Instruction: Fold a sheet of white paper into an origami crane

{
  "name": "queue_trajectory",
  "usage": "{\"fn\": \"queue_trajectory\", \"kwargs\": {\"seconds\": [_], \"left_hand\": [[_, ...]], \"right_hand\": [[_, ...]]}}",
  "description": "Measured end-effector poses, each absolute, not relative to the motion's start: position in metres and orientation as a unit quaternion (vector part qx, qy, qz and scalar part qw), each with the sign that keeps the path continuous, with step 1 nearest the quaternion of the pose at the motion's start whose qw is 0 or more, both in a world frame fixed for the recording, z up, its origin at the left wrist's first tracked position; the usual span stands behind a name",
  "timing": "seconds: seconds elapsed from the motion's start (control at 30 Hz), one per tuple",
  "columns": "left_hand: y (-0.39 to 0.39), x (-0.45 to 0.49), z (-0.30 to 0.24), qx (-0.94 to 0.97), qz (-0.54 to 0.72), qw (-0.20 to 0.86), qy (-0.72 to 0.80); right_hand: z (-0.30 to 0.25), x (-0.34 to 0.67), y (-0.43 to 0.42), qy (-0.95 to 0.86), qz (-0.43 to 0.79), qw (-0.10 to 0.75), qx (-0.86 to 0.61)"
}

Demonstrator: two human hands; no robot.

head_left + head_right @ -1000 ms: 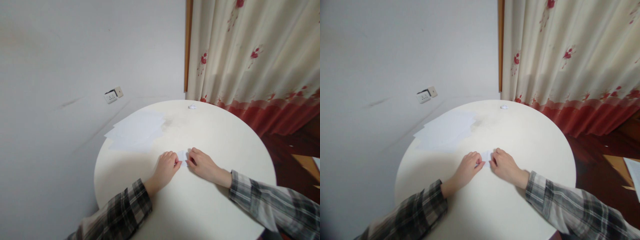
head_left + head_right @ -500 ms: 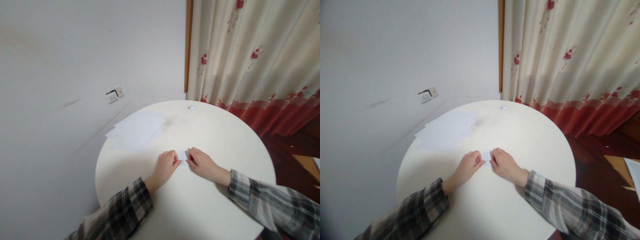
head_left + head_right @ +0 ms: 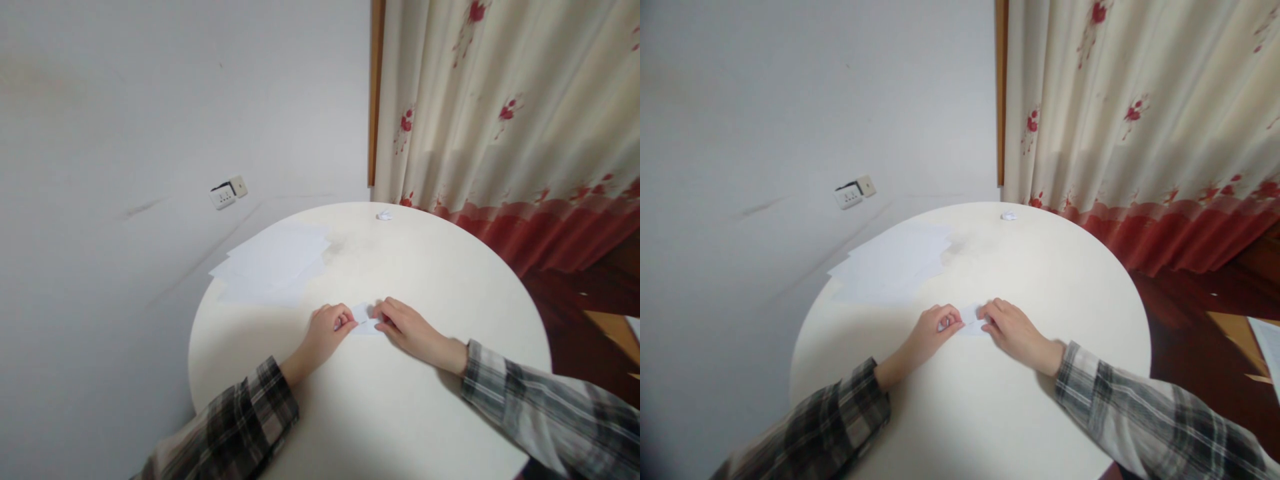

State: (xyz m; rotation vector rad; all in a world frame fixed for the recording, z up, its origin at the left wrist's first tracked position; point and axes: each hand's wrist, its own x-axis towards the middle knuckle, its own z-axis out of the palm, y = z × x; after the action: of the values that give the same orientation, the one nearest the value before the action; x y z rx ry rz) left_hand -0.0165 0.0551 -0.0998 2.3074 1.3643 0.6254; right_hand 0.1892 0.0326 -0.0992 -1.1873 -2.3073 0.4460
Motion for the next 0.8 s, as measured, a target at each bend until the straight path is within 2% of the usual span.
{"fn": "queue_trajectory", "kwargs": {"seconds": [0.4, 0.6, 0.8], "left_hand": [[0.058, -0.025, -0.107, 0.825, 0.215, 0.154, 0.499], [0.059, -0.023, -0.105, 0.811, 0.218, 0.162, 0.518], [0.056, -0.025, -0.103, 0.822, 0.215, 0.122, 0.514]], "right_hand": [[-0.107, 0.191, 0.032, -0.856, 0.162, 0.294, -0.393], [-0.109, 0.191, 0.033, -0.856, 0.158, 0.295, -0.394], [-0.109, 0.191, 0.034, -0.857, 0.150, 0.290, -0.399]]}}
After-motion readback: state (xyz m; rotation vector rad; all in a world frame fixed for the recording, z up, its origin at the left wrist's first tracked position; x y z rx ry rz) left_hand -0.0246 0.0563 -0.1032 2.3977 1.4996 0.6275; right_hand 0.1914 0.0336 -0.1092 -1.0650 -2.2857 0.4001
